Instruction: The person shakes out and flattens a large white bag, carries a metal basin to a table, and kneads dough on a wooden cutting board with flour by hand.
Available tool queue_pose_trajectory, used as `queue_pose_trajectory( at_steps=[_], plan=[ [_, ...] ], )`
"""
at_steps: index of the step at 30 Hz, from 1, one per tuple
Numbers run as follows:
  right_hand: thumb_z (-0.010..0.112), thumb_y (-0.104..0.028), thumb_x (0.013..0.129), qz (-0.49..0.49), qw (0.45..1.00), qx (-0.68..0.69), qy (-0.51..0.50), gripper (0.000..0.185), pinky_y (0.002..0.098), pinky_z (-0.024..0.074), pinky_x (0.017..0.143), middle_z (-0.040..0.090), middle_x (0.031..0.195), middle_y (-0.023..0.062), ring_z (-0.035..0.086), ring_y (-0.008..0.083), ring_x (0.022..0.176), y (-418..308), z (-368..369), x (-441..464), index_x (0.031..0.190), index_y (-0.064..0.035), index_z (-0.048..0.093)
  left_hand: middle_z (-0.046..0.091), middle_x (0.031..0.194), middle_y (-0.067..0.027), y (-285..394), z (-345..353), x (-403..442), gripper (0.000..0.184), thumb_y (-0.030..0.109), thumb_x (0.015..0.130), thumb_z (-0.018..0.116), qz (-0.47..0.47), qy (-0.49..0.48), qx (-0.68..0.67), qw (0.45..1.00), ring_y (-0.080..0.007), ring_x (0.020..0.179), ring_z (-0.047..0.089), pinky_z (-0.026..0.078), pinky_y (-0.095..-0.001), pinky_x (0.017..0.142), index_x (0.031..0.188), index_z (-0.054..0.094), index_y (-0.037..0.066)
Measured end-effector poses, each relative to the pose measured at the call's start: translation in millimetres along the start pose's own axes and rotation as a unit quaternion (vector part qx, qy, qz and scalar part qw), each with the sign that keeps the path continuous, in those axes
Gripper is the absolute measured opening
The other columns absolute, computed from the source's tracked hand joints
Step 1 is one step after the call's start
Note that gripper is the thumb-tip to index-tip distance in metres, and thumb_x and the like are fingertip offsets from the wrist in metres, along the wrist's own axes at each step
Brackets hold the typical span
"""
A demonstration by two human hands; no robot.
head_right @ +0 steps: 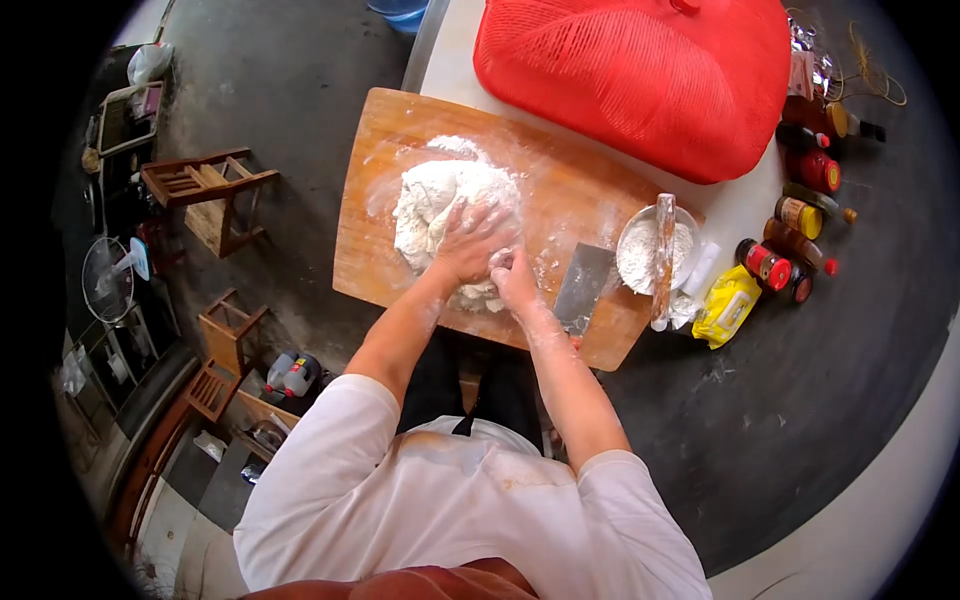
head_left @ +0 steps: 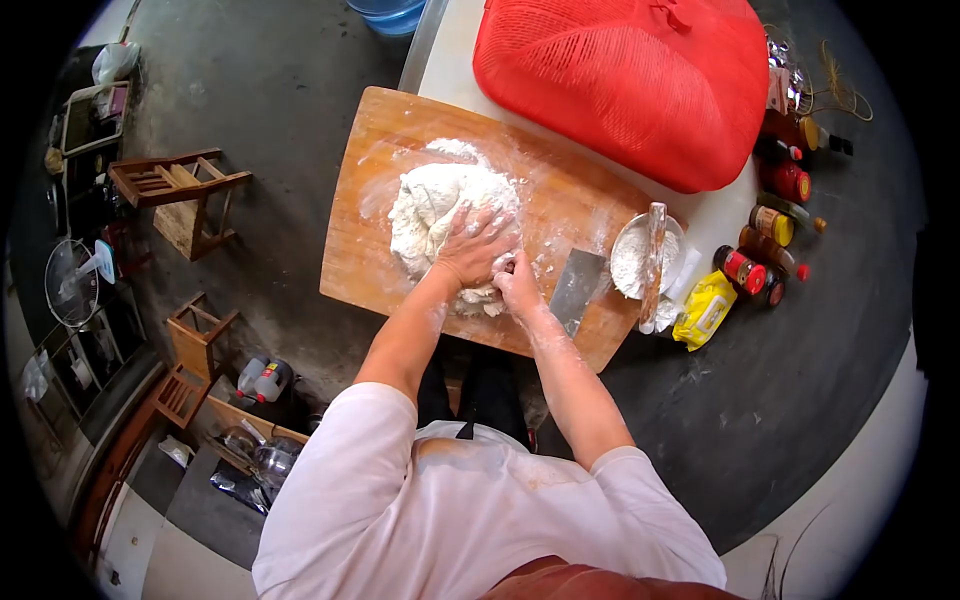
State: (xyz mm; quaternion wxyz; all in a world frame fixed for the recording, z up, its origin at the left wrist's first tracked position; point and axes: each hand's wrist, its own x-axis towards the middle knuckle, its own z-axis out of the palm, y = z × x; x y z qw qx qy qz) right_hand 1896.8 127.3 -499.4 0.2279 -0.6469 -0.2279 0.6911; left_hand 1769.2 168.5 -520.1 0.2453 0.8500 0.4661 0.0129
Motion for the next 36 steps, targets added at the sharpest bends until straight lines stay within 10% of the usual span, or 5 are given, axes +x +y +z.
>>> queue_pose_trajectory(
  at_steps=[12, 17, 26, 33, 36],
  plan=[
    [0.049, 0.000, 0.072, -0.039, 0.977, 0.187, 0.094, 0.032, 0.0243, 0.0419, 0.051, 0.049, 0.081, 0.0035, 0.047, 0.0125, 0.061, 5, -20, 20, 0.103, -0.0062, 0.044, 0.038, 0.135, -0.0035, 8, -8, 51, 0.039, 0.036, 0.077, 0.050, 0.036, 0.005, 0.000, 0.999, -0.0253, 0.129, 0.026, 0.003, -0.0500, 0.106, 0.115, 0.054, 0.025],
    [0.056, -0.015, 0.083, -0.147, 0.975, 0.024, 0.163, 0.062, 0.0430, 0.0366, 0.096, 0.031, 0.132, 0.0155, 0.033, 0.0282, 0.123, 58, -12, -28, 0.132, -0.0053, 0.020, 0.047, 0.127, -0.0063, -12, -58, 57, 0.035, 0.031, 0.080, 0.050, -0.024, 0.073, -0.037, 0.996, -0.0276, 0.122, 0.036, 0.020, -0.0494, 0.103, 0.111, 0.059, 0.017],
    [0.063, -0.016, 0.080, 0.046, 0.946, 0.299, 0.117, 0.066, 0.0599, 0.0439, 0.076, 0.032, 0.130, 0.0125, 0.037, 0.0337, 0.115, 14, 21, -28, 0.132, -0.0187, 0.023, 0.051, 0.121, -0.0108, -54, -55, 9, 0.045, 0.032, 0.079, 0.052, -0.205, 0.080, -0.126, 0.967, -0.0308, 0.112, 0.045, 0.036, -0.0467, 0.092, 0.121, 0.050, 0.017],
    [0.063, -0.003, 0.068, -0.178, 0.970, -0.093, 0.138, 0.058, 0.0327, 0.0504, 0.077, 0.049, 0.110, 0.0162, 0.054, 0.0251, 0.093, -58, -34, 15, 0.120, 0.0016, 0.039, 0.045, 0.121, -0.0240, 10, -8, -48, 0.052, 0.032, 0.081, 0.051, -0.432, 0.135, -0.169, 0.875, -0.0398, 0.110, 0.043, 0.034, -0.0465, 0.092, 0.123, 0.042, 0.002],
    [0.060, -0.005, 0.071, -0.328, 0.813, -0.430, 0.217, 0.044, 0.0358, 0.0486, 0.080, 0.052, 0.099, 0.0157, 0.053, 0.0249, 0.091, -75, -18, 16, 0.112, 0.0022, 0.046, 0.046, 0.116, -0.0296, 10, 1, -63, 0.053, 0.035, 0.083, 0.049, -0.392, 0.168, -0.306, 0.851, -0.0423, 0.107, 0.044, 0.035, -0.0458, 0.092, 0.121, 0.043, -0.003]
  ],
)
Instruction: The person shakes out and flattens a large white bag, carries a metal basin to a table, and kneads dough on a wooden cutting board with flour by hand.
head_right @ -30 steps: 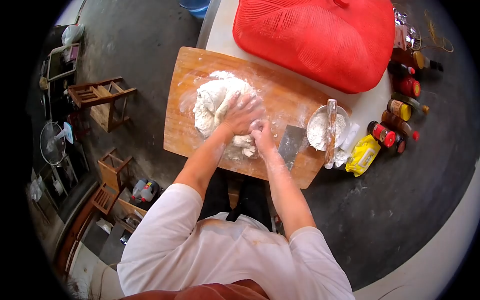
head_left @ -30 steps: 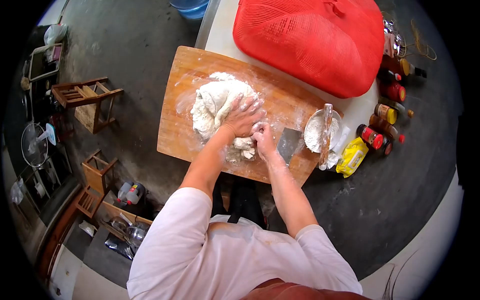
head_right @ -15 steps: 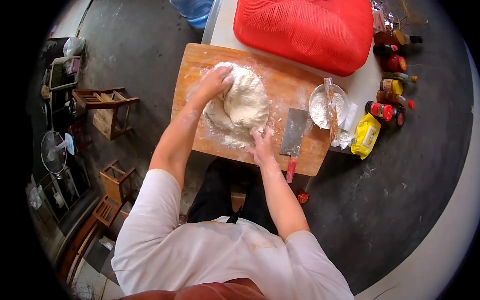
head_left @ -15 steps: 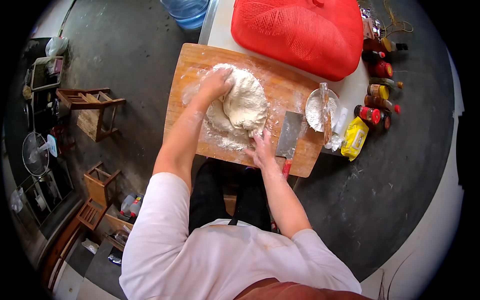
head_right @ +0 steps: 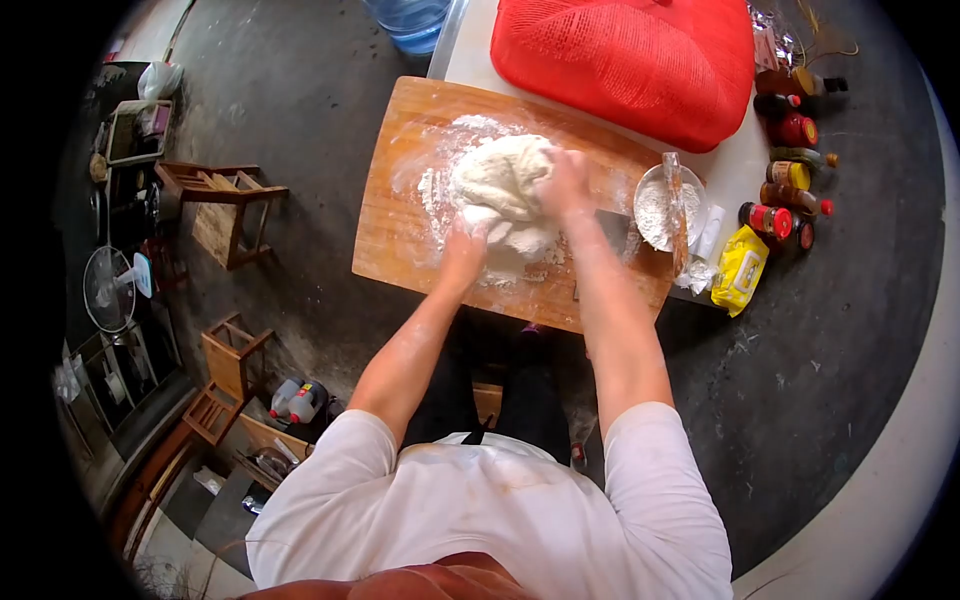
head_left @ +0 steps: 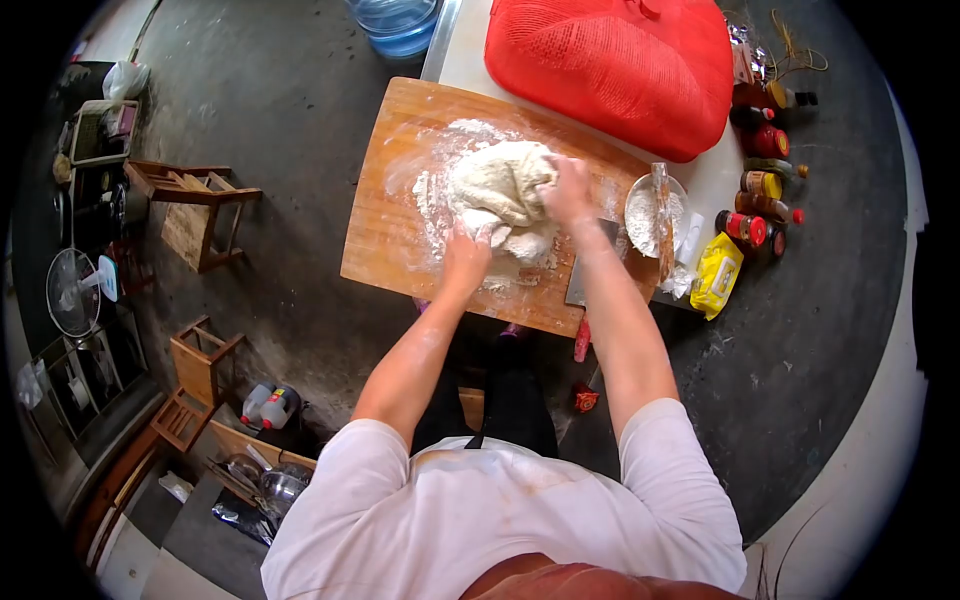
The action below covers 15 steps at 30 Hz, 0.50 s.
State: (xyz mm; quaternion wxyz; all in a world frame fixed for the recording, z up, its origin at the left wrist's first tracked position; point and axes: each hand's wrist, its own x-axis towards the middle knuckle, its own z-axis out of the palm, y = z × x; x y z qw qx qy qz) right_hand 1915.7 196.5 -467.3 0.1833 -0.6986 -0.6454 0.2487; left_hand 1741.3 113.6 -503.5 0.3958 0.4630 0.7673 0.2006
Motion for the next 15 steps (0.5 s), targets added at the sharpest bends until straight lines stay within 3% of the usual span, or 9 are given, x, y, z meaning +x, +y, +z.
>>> queue_pose_trajectory(
  at_steps=[1, 3, 4, 6, 7, 9, 12, 13, 15],
  plan=[
    [0.058, -0.006, 0.073, 0.062, 0.990, 0.124, -0.040, 0.034, 0.0373, 0.0463, 0.082, 0.051, 0.096, 0.0152, 0.052, 0.0256, 0.089, -19, 4, -9, 0.105, 0.0003, 0.049, 0.047, 0.114, -0.0301, -4, -13, 7, 0.053, 0.035, 0.083, 0.049, -0.009, -0.085, 0.058, 0.995, -0.0425, 0.107, 0.044, 0.035, -0.0453, 0.092, 0.119, 0.045, -0.003],
    [0.055, -0.007, 0.076, 0.017, 0.993, 0.082, -0.085, 0.019, 0.0402, 0.0426, 0.082, 0.050, 0.093, 0.0146, 0.050, 0.0278, 0.087, -47, 12, -34, 0.094, -0.0026, 0.051, 0.053, 0.109, -0.0250, 33, -44, 9, 0.045, 0.035, 0.083, 0.049, -0.031, -0.005, 0.032, 0.999, -0.0396, 0.106, 0.047, 0.037, -0.0442, 0.090, 0.109, 0.055, -0.001],
    [0.054, -0.009, 0.078, -0.089, 0.989, -0.082, -0.089, 0.013, 0.0416, 0.0411, 0.082, 0.049, 0.093, 0.0144, 0.049, 0.0293, 0.086, -56, 14, -55, 0.090, -0.0035, 0.050, 0.053, 0.109, -0.0250, 53, -56, 16, 0.045, 0.035, 0.083, 0.049, -0.034, -0.007, 0.032, 0.999, -0.0396, 0.106, 0.047, 0.037, -0.0442, 0.090, 0.109, 0.055, -0.001],
    [0.061, -0.013, 0.075, -0.150, 0.981, -0.048, -0.110, 0.020, 0.0413, 0.0397, 0.082, 0.047, 0.099, 0.0134, 0.048, 0.0316, 0.089, -65, 15, -85, 0.089, -0.0047, 0.050, 0.055, 0.109, -0.0181, 82, -64, 43, 0.037, 0.031, 0.081, 0.050, 0.313, -0.010, 0.006, 0.950, -0.0353, 0.111, 0.045, 0.036, -0.0457, 0.091, 0.101, 0.060, 0.002],
    [0.061, -0.013, 0.075, -0.147, 0.982, -0.049, -0.110, 0.020, 0.0413, 0.0397, 0.082, 0.047, 0.099, 0.0134, 0.048, 0.0316, 0.089, -65, 9, -92, 0.089, -0.0047, 0.050, 0.055, 0.109, -0.0181, 85, -59, 47, 0.037, 0.031, 0.081, 0.050, 0.314, -0.012, 0.005, 0.949, -0.0353, 0.111, 0.045, 0.036, -0.0457, 0.091, 0.101, 0.060, 0.002],
    [0.069, -0.014, 0.067, -0.139, 0.984, 0.109, -0.017, 0.041, 0.0412, 0.0355, 0.088, 0.045, 0.102, 0.0143, 0.043, 0.0332, 0.099, -61, -3, -97, 0.101, -0.0055, 0.048, 0.055, 0.114, -0.0125, 90, -41, 55, 0.031, 0.026, 0.078, 0.055, 0.389, -0.162, 0.238, 0.875, -0.0341, 0.110, 0.045, 0.029, -0.0493, 0.096, 0.102, 0.060, 0.008],
    [0.074, -0.017, 0.057, -0.001, 0.997, 0.070, 0.022, 0.068, 0.0415, 0.0290, 0.095, 0.041, 0.112, 0.0165, 0.036, 0.0333, 0.109, -33, -1, -85, 0.116, -0.0078, 0.041, 0.054, 0.113, -0.0105, 74, -26, 43, 0.030, 0.028, 0.076, 0.055, 0.363, -0.169, 0.227, 0.888, -0.0316, 0.114, 0.042, 0.023, -0.0529, 0.098, 0.100, 0.061, 0.012],
    [0.075, -0.020, 0.055, 0.026, 0.997, 0.036, -0.067, 0.085, 0.0455, 0.0241, 0.098, 0.032, 0.122, 0.0189, 0.030, 0.0343, 0.115, -27, 4, -81, 0.127, -0.0101, 0.030, 0.053, 0.115, -0.0084, 49, -18, 30, 0.031, 0.030, 0.073, 0.056, 0.390, -0.103, 0.198, 0.893, -0.0296, 0.115, 0.041, 0.022, -0.0534, 0.100, 0.100, 0.061, 0.015],
    [0.075, -0.021, 0.055, -0.007, 0.999, 0.002, -0.051, 0.088, 0.0473, 0.0225, 0.099, 0.029, 0.126, 0.0188, 0.028, 0.0349, 0.117, -14, 31, -85, 0.129, -0.0105, 0.028, 0.047, 0.123, -0.0036, 0, 0, 11, 0.040, 0.034, 0.071, 0.056, 0.438, 0.008, 0.162, 0.885, -0.0254, 0.119, 0.035, 0.015, -0.0523, 0.104, 0.108, 0.058, 0.021]
  ],
)
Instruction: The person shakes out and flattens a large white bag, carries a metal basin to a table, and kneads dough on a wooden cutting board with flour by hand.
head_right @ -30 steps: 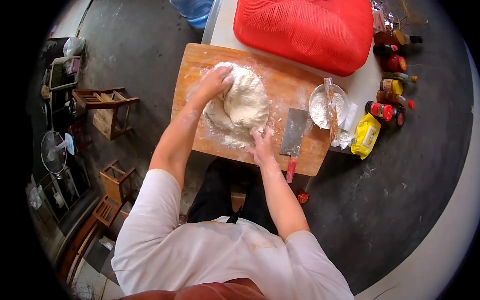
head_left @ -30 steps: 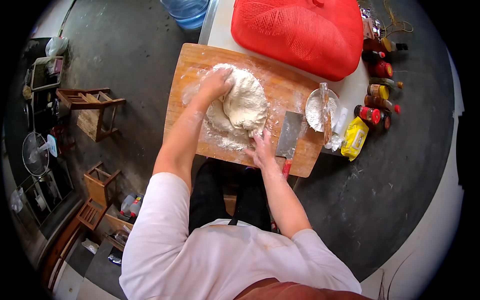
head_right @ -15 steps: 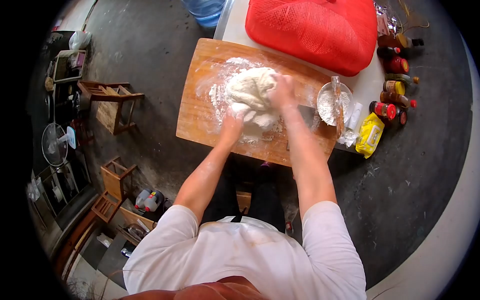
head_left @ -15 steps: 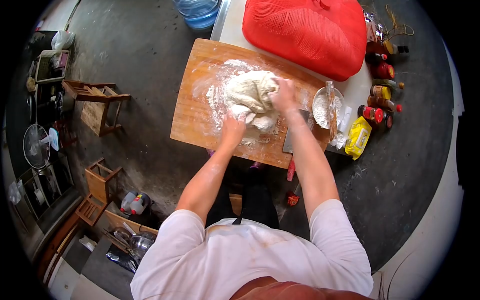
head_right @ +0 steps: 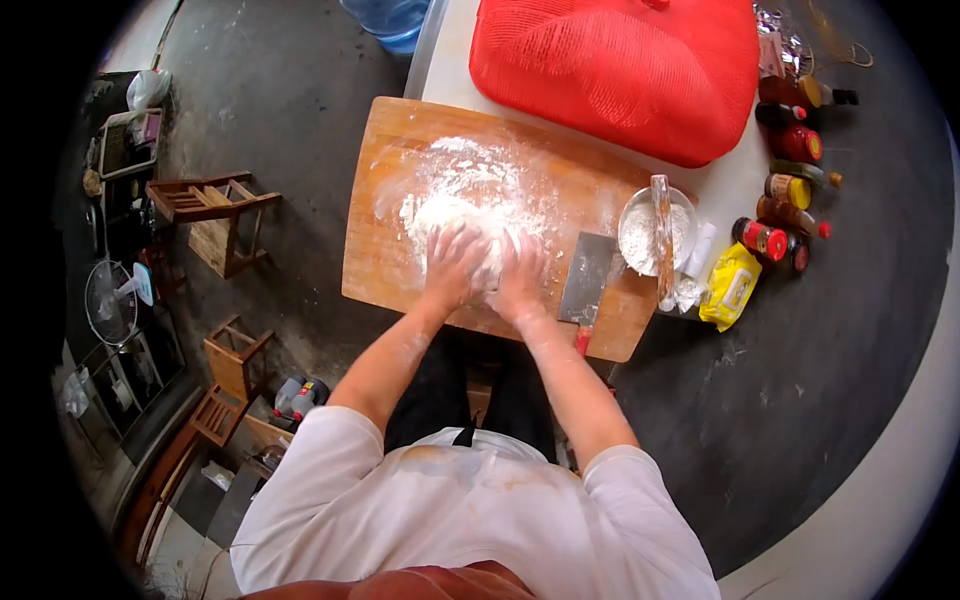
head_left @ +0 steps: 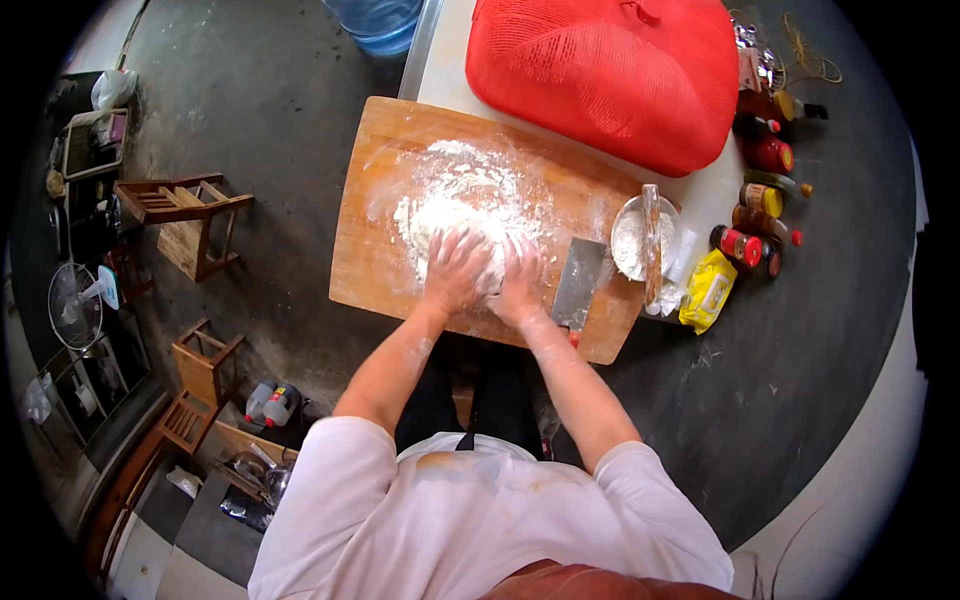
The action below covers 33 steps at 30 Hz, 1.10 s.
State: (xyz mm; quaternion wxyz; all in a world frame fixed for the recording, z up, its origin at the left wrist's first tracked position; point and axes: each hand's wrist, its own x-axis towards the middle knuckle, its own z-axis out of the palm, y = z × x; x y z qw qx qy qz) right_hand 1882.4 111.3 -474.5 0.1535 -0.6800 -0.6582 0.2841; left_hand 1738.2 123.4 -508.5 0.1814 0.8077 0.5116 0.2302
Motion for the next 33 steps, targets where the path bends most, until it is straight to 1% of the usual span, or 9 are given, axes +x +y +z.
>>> queue_pose_trajectory(
  at_steps=[5, 12, 21, 23, 25, 27, 29, 31, 33],
  plan=[
    [0.076, -0.024, 0.055, 0.057, 0.997, -0.044, 0.000, 0.100, 0.0516, 0.0194, 0.099, 0.020, 0.132, 0.0169, 0.024, 0.0366, 0.119, 34, 32, 20, 0.135, -0.0120, 0.018, 0.039, 0.133, -0.0008, -12, 24, 28, 0.047, 0.040, 0.073, 0.051, -0.015, -0.066, 0.073, 0.995, -0.0249, 0.124, 0.029, 0.010, -0.0514, 0.104, 0.118, 0.053, 0.025],
    [0.078, -0.026, 0.055, 0.109, 0.991, -0.050, -0.065, 0.095, 0.0424, 0.0317, 0.096, 0.035, 0.119, 0.0186, 0.035, 0.0373, 0.111, 59, 14, 72, 0.132, -0.0142, 0.024, 0.035, 0.135, -0.0003, -12, 42, 89, 0.051, 0.040, 0.072, 0.053, -0.119, -0.147, 0.103, 0.977, -0.0227, 0.127, 0.025, 0.004, -0.0530, 0.104, 0.121, 0.049, 0.028],
    [0.077, -0.018, 0.059, 0.126, 0.985, 0.095, -0.070, 0.073, 0.0414, 0.0379, 0.091, 0.049, 0.109, 0.0203, 0.046, 0.0372, 0.105, 47, -11, 91, 0.121, -0.0057, 0.040, 0.050, 0.122, -0.0019, -4, 24, 122, 0.035, 0.036, 0.079, 0.049, -0.071, 0.013, 0.113, 0.991, -0.0231, 0.116, 0.040, 0.015, -0.0507, 0.101, 0.109, 0.058, 0.022],
    [0.079, -0.023, 0.057, 0.083, 0.993, 0.069, -0.045, 0.074, 0.0419, 0.0389, 0.089, 0.050, 0.108, 0.0197, 0.047, 0.0363, 0.103, 19, -23, 67, 0.119, -0.0051, 0.042, 0.054, 0.117, -0.0066, 3, -21, 144, 0.032, 0.037, 0.082, 0.046, -0.218, -0.206, 0.011, 0.954, -0.0264, 0.110, 0.046, 0.026, -0.0491, 0.094, 0.102, 0.063, 0.018],
    [0.080, -0.027, 0.054, 0.038, 0.998, 0.041, -0.023, 0.075, 0.0423, 0.0398, 0.088, 0.051, 0.107, 0.0191, 0.048, 0.0354, 0.102, -7, -23, 42, 0.116, -0.0044, 0.045, 0.059, 0.104, -0.0120, -16, -33, 155, 0.036, 0.042, 0.084, 0.044, -0.210, -0.154, -0.022, 0.965, -0.0291, 0.100, 0.052, 0.033, -0.0469, 0.087, 0.097, 0.065, 0.015],
    [0.083, -0.026, 0.053, -0.020, 0.998, 0.065, 0.010, 0.079, 0.0409, 0.0309, 0.097, 0.042, 0.116, 0.0165, 0.037, 0.0316, 0.111, -28, -17, 8, 0.117, -0.0023, 0.043, 0.062, 0.090, -0.0151, -38, -29, 164, 0.039, 0.045, 0.083, 0.044, 0.025, -0.104, 0.065, 0.992, -0.0298, 0.090, 0.056, 0.035, -0.0461, 0.086, 0.092, 0.066, 0.014],
    [0.083, -0.028, 0.052, -0.045, 0.996, 0.069, 0.016, 0.083, 0.0409, 0.0304, 0.098, 0.038, 0.118, 0.0173, 0.036, 0.0322, 0.112, -18, -9, 0, 0.119, -0.0033, 0.040, 0.063, 0.084, -0.0139, -60, -7, 149, 0.040, 0.046, 0.083, 0.043, 0.029, -0.100, 0.108, 0.989, -0.0296, 0.087, 0.057, 0.036, -0.0462, 0.083, 0.090, 0.066, 0.015],
    [0.083, -0.030, 0.052, -0.061, 0.995, 0.077, 0.015, 0.087, 0.0408, 0.0300, 0.098, 0.035, 0.121, 0.0181, 0.035, 0.0328, 0.113, -12, -5, -9, 0.121, -0.0042, 0.038, 0.063, 0.094, -0.0108, -33, -39, 127, 0.036, 0.042, 0.080, 0.048, -0.160, -0.369, 0.036, 0.915, -0.0252, 0.094, 0.056, 0.037, -0.0418, 0.085, 0.086, 0.067, 0.011],
    [0.082, -0.031, 0.053, 0.015, 0.997, 0.068, 0.033, 0.093, 0.0443, 0.0264, 0.099, 0.031, 0.125, 0.0193, 0.031, 0.0359, 0.116, -12, -4, -7, 0.126, -0.0052, 0.032, 0.063, 0.097, -0.0083, -14, -60, 92, 0.033, 0.038, 0.078, 0.051, -0.148, -0.299, 0.044, 0.941, -0.0234, 0.099, 0.054, 0.035, -0.0439, 0.089, 0.091, 0.065, 0.011]
  ],
)
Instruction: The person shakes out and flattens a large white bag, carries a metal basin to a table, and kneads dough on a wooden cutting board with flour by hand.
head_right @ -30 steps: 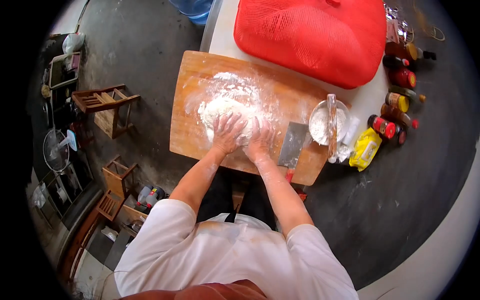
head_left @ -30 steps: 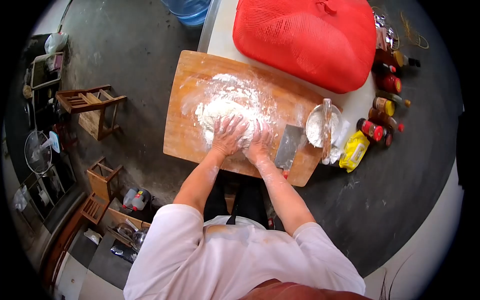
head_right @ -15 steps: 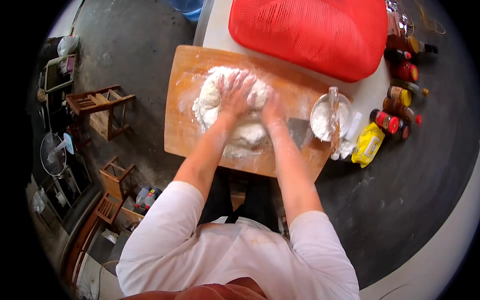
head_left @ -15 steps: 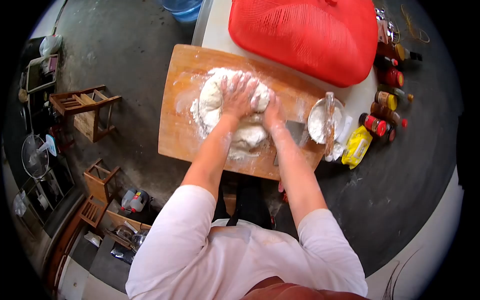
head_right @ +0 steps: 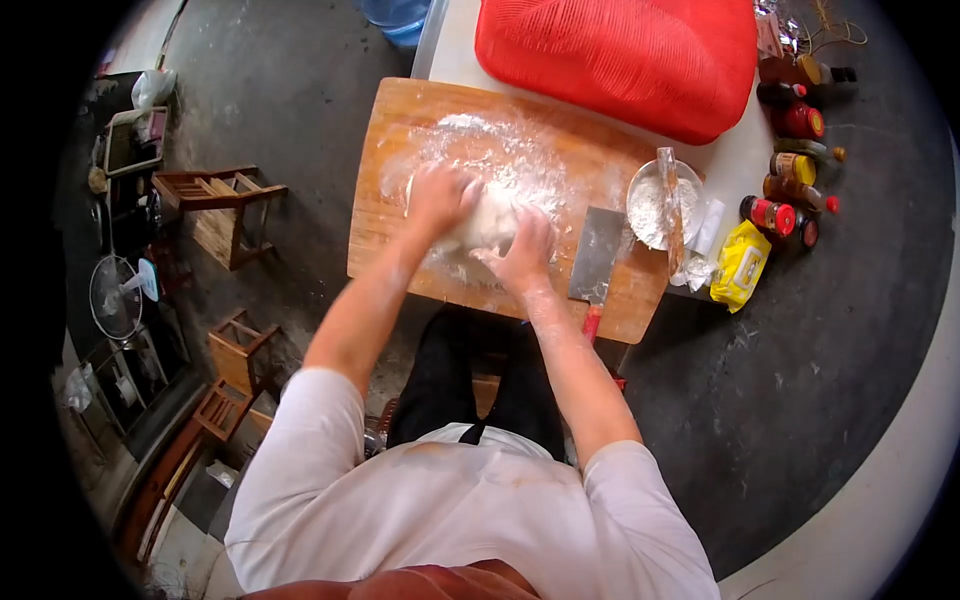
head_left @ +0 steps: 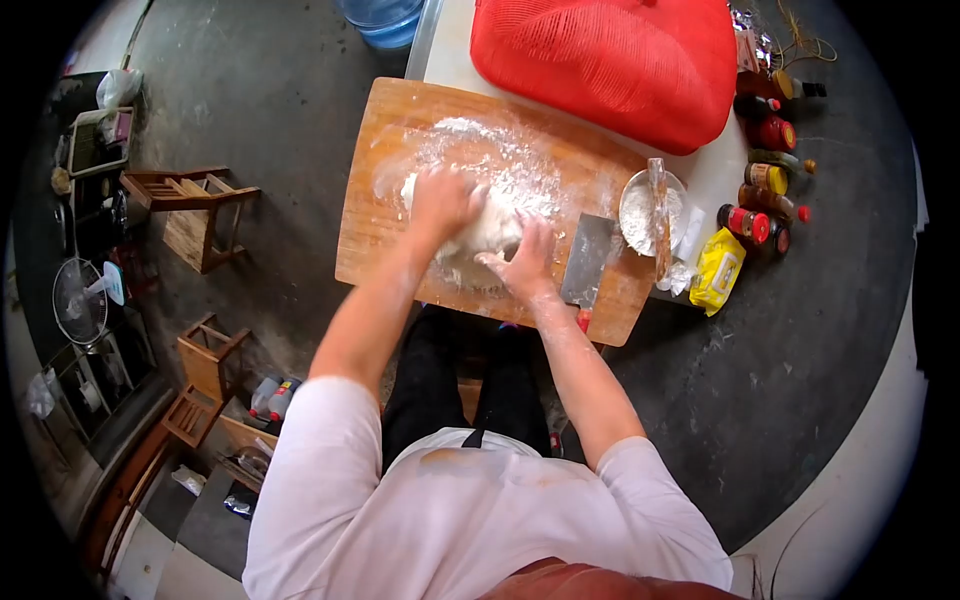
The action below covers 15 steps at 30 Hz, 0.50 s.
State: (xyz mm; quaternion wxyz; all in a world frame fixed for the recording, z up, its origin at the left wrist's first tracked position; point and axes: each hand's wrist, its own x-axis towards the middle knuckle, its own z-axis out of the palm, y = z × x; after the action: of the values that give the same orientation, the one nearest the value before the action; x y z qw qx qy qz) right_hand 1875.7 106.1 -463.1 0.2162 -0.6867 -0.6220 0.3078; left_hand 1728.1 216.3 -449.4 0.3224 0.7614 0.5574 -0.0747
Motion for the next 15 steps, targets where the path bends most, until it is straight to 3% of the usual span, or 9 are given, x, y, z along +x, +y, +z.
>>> queue_pose_trajectory(
  at_steps=[2, 4, 5, 8, 14, 15],
  plan=[
    [0.082, -0.033, 0.051, 0.011, 0.999, -0.032, -0.016, 0.099, 0.0491, 0.0209, 0.101, 0.027, 0.129, 0.0202, 0.025, 0.0387, 0.120, 0, 10, -6, 0.130, -0.0077, 0.027, 0.062, 0.101, -0.0059, -7, 44, -39, 0.030, 0.033, 0.076, 0.052, 0.023, 0.207, -0.050, 0.977, -0.0227, 0.103, 0.052, 0.030, -0.0459, 0.094, 0.096, 0.063, 0.013],
    [0.082, -0.033, 0.049, -0.056, 0.996, -0.061, 0.019, 0.099, 0.0507, 0.0189, 0.101, 0.027, 0.128, 0.0184, 0.024, 0.0386, 0.121, 3, 21, -11, 0.130, -0.0114, 0.028, 0.059, 0.107, -0.0036, -7, 81, -55, 0.030, 0.029, 0.074, 0.053, 0.022, 0.350, -0.041, 0.936, -0.0236, 0.107, 0.047, 0.023, -0.0474, 0.098, 0.099, 0.062, 0.016],
    [0.081, -0.033, 0.050, -0.064, 0.993, -0.095, 0.007, 0.104, 0.0530, 0.0160, 0.101, 0.022, 0.131, 0.0183, 0.021, 0.0391, 0.122, 10, 25, -12, 0.133, -0.0124, 0.022, 0.051, 0.119, -0.0038, -9, 90, -57, 0.037, 0.029, 0.074, 0.052, 0.015, 0.322, -0.038, 0.946, -0.0255, 0.116, 0.040, 0.017, -0.0479, 0.102, 0.109, 0.057, 0.017],
    [0.083, -0.034, 0.046, -0.013, 0.987, -0.159, -0.027, 0.113, 0.0518, 0.0146, 0.102, 0.021, 0.132, 0.0179, 0.020, 0.0366, 0.123, 22, 37, 2, 0.135, -0.0130, 0.016, 0.046, 0.125, -0.0046, -11, 94, -37, 0.044, 0.031, 0.074, 0.053, -0.008, 0.304, -0.005, 0.953, -0.0253, 0.120, 0.035, 0.014, -0.0494, 0.103, 0.117, 0.053, 0.018],
    [0.081, -0.035, 0.050, 0.085, 0.977, -0.158, -0.112, 0.112, 0.0571, 0.0168, 0.098, 0.022, 0.131, 0.0162, 0.021, 0.0356, 0.122, 25, 28, 56, 0.137, -0.0137, 0.014, 0.045, 0.127, -0.0047, -11, 71, 23, 0.044, 0.027, 0.073, 0.054, -0.043, 0.265, -0.010, 0.963, -0.0256, 0.122, 0.034, 0.011, -0.0492, 0.104, 0.116, 0.053, 0.018],
    [0.080, -0.035, 0.053, 0.103, 0.974, -0.158, -0.123, 0.109, 0.0545, 0.0206, 0.098, 0.027, 0.128, 0.0159, 0.025, 0.0351, 0.119, 24, 24, 65, 0.138, -0.0146, 0.015, 0.047, 0.126, -0.0047, -8, 64, 31, 0.044, 0.026, 0.072, 0.055, -0.059, 0.259, -0.008, 0.964, -0.0255, 0.121, 0.035, 0.012, -0.0498, 0.104, 0.115, 0.053, 0.018]
  ],
)
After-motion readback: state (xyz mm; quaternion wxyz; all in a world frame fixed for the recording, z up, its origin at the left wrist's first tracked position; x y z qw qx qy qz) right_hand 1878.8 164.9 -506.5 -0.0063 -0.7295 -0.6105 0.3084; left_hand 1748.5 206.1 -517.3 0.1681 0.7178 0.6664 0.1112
